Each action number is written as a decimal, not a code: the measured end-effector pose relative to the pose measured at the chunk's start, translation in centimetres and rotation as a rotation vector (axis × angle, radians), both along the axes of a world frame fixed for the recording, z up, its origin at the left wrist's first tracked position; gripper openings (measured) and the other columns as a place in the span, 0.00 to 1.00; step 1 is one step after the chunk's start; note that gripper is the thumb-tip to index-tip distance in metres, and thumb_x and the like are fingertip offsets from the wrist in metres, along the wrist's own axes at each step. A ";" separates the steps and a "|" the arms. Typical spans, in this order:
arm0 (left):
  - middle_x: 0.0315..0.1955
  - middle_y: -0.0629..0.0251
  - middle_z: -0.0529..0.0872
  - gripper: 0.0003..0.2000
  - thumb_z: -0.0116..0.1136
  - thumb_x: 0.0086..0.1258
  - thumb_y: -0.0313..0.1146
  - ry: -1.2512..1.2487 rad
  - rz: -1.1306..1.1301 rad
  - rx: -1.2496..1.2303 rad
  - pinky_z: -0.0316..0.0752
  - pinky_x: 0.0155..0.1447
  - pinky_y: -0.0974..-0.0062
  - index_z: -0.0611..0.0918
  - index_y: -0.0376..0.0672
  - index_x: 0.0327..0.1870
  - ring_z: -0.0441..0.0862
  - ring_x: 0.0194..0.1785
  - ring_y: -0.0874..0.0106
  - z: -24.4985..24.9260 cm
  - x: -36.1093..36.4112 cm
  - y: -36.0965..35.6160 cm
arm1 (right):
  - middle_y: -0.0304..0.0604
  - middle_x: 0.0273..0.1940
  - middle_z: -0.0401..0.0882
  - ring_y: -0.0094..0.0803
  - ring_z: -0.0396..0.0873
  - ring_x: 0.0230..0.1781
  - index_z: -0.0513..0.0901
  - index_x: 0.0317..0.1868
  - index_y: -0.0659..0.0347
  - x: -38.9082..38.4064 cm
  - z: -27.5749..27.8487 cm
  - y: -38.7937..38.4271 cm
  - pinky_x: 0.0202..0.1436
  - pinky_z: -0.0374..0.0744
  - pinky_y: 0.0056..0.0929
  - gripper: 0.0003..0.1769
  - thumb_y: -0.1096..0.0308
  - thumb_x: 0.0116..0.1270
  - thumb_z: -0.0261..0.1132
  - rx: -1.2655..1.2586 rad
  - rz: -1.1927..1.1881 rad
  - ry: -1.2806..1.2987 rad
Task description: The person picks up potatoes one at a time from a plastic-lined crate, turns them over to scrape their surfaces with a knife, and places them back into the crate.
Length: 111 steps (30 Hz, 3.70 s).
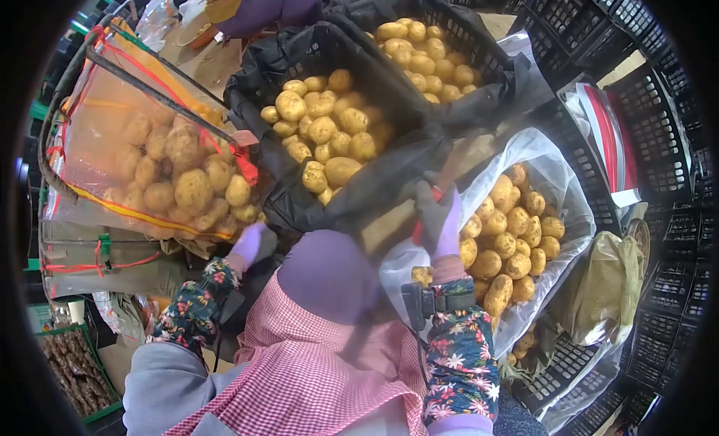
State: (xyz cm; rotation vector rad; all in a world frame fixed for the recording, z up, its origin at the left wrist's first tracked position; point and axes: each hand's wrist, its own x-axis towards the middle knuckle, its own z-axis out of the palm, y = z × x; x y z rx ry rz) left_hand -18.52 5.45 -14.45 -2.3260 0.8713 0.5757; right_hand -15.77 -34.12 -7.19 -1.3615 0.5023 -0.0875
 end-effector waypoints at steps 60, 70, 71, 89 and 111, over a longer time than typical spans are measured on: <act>0.26 0.49 0.85 0.10 0.53 0.71 0.34 0.008 0.166 -0.910 0.76 0.40 0.59 0.82 0.38 0.35 0.83 0.31 0.53 4.6 4.8 -11.3 | 0.46 0.49 0.82 0.26 0.81 0.38 0.73 0.60 0.68 -21.3 8.0 -9.3 0.44 0.80 0.25 0.20 0.68 0.72 0.62 -0.248 -0.372 0.161; 0.59 0.53 0.77 0.22 0.47 0.80 0.43 0.713 1.264 -1.891 0.78 0.57 0.70 0.74 0.32 0.62 0.80 0.55 0.64 9.0 5.5 -12.8 | 0.46 0.49 0.83 0.24 0.80 0.40 0.74 0.61 0.68 -22.9 11.4 -12.2 0.47 0.78 0.25 0.20 0.65 0.74 0.60 -0.159 -0.472 -0.022; 0.59 0.53 0.77 0.22 0.47 0.81 0.43 0.681 1.326 -1.950 0.78 0.58 0.70 0.74 0.32 0.63 0.79 0.57 0.65 9.1 5.8 -11.4 | 0.46 0.49 0.83 0.24 0.80 0.40 0.74 0.60 0.68 -23.2 11.6 -12.3 0.47 0.78 0.25 0.20 0.65 0.74 0.60 -0.149 -0.500 -0.057; 0.33 0.56 0.86 0.10 0.55 0.67 0.32 -0.074 -0.795 -0.308 0.72 0.50 0.58 0.80 0.42 0.47 0.85 0.41 0.58 3.7 3.9 -44.3 | 0.44 0.44 0.82 0.25 0.80 0.36 0.76 0.56 0.69 -23.9 9.8 -12.6 0.43 0.80 0.23 0.17 0.71 0.71 0.64 -0.164 -0.547 -0.109; 0.51 0.59 0.84 0.23 0.59 0.68 0.31 1.613 0.757 -1.734 0.82 0.50 0.74 0.70 0.35 0.63 0.83 0.50 0.70 13.9 -6.9 -35.0 | 0.55 0.38 0.83 0.53 0.81 0.41 0.81 0.44 0.62 -21.7 7.8 -10.8 0.43 0.78 0.44 0.20 0.53 0.78 0.54 -0.781 -0.031 0.133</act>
